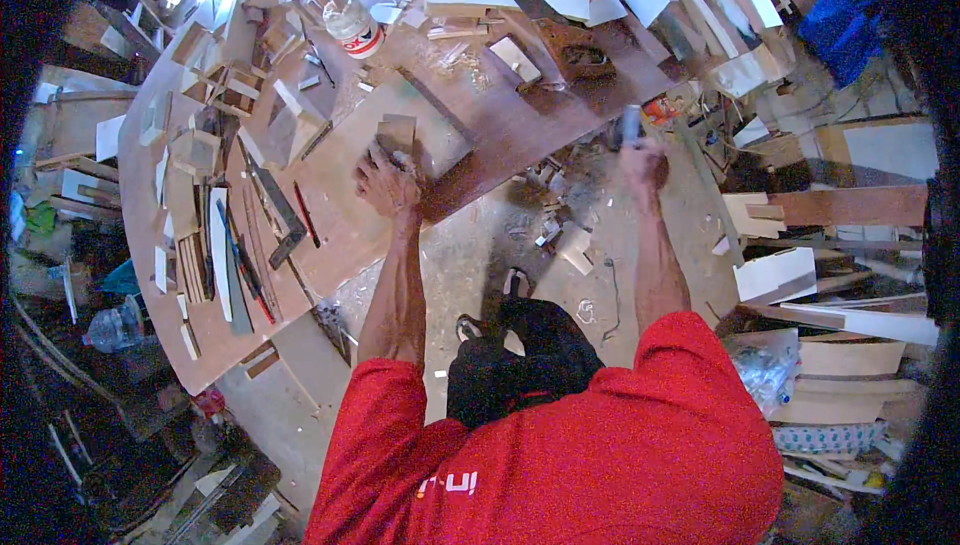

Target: The person handles wooden box components on a workbench. They use a metal ruler and a pencil to mark lines on a wooden piece and then cut the piece using a handsaw.

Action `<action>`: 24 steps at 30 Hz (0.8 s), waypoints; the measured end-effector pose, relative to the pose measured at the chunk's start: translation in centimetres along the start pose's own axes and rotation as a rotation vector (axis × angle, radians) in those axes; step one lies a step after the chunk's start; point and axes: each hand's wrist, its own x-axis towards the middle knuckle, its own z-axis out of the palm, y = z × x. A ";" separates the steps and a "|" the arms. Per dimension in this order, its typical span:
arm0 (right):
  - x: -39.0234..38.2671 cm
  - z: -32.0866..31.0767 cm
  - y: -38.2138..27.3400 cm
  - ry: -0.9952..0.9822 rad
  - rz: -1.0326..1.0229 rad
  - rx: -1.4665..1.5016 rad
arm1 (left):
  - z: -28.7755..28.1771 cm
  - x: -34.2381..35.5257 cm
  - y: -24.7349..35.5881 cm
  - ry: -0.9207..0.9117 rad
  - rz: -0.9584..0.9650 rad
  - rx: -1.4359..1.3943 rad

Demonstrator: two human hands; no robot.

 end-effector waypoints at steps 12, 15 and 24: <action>-0.5 -5.7 -9.8 -0.383 -0.220 0.637 | -1.2 0.3 -2.1 0.049 -0.001 -0.034; 0.8 -6.3 -12.4 -0.107 -0.435 0.570 | -1.5 0.3 -2.9 0.037 -0.031 -0.030; 8.0 -7.4 -14.1 0.001 -0.653 0.026 | -1.1 0.4 -3.6 0.052 -0.030 -0.022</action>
